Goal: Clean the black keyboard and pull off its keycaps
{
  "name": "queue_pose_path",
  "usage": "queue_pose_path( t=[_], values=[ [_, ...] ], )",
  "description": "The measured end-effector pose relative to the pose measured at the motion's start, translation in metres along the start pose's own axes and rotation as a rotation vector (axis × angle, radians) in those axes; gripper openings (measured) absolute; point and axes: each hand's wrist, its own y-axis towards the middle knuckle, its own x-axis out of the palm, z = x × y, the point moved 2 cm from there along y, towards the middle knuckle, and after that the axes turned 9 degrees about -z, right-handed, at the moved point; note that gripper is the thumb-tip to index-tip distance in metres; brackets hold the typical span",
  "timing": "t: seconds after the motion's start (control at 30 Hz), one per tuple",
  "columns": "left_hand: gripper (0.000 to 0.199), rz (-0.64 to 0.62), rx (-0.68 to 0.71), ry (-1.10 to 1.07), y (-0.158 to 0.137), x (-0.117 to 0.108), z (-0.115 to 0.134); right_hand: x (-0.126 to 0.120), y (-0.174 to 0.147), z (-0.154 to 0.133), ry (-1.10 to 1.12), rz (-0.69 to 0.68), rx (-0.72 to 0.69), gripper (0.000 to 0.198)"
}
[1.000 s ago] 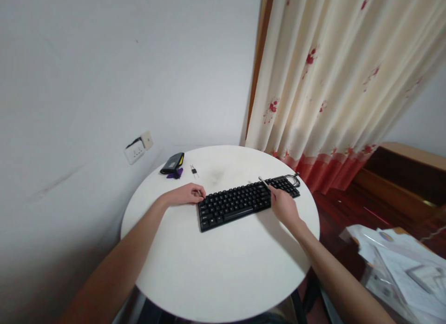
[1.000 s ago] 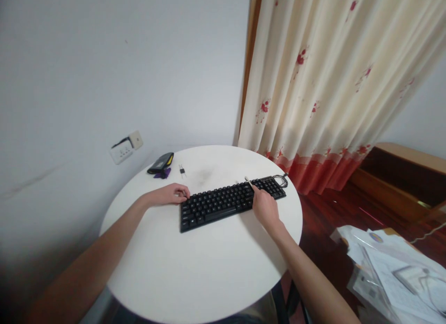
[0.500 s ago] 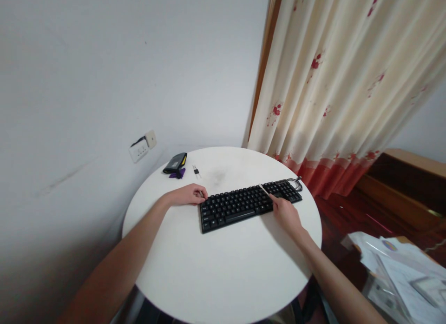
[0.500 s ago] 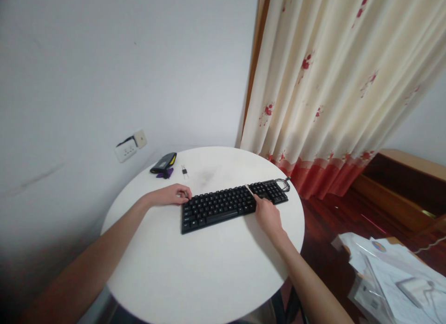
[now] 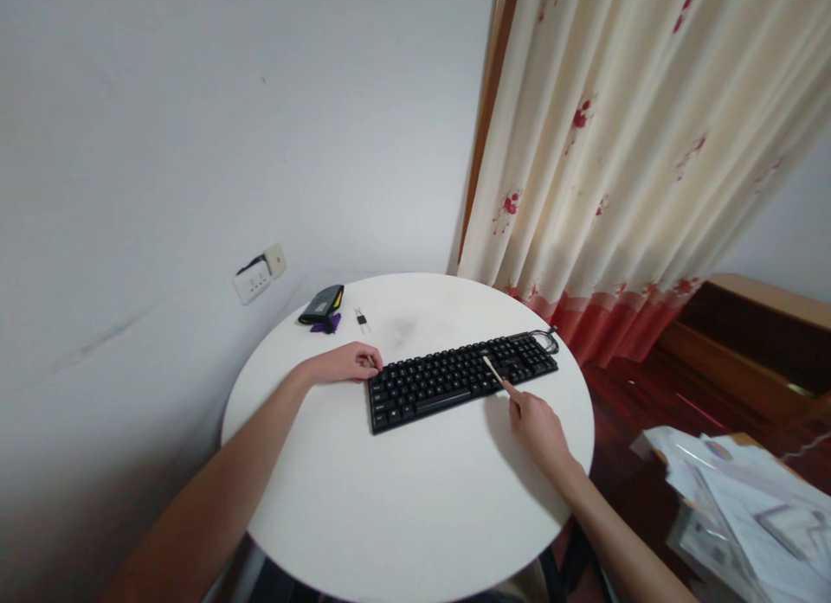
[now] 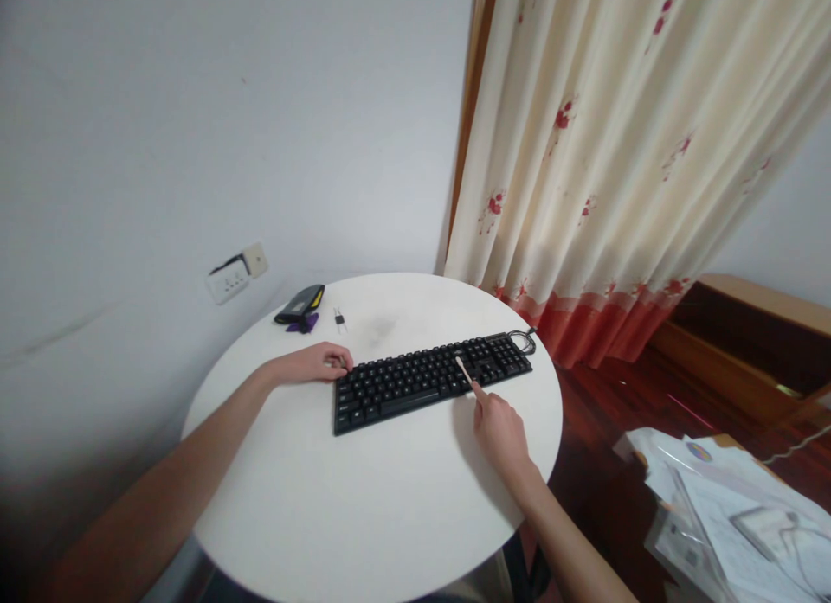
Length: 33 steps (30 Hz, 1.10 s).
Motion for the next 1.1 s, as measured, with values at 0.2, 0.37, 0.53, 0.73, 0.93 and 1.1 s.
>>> queue_pose_path(
  t=[0.2,0.37,0.53,0.73,0.93,1.1],
  values=[
    [0.028,-0.008,0.007,-0.008,0.001,0.000,-0.002,0.003,-0.012,0.000,0.079,-0.013,-0.035,0.048],
    [0.029,-0.001,-0.002,-0.012,0.001,0.000,-0.001,0.006,-0.023,-0.002,0.064,0.017,-0.091,0.049],
    [0.030,-0.002,-0.006,0.006,0.001,0.000,-0.001,0.006,-0.033,0.011,0.053,-0.002,-0.138,0.047],
    [0.029,0.002,0.001,0.011,0.001,0.000,-0.001,-0.003,-0.037,0.036,0.009,0.048,-0.053,0.045],
    [0.030,0.003,0.005,0.001,0.001,-0.001,-0.002,-0.012,-0.030,0.054,-0.027,0.087,0.020,0.044],
    [0.031,0.014,-0.004,0.012,0.002,-0.001,-0.004,-0.014,-0.021,0.056,0.044,0.135,0.039,0.043]
  ],
)
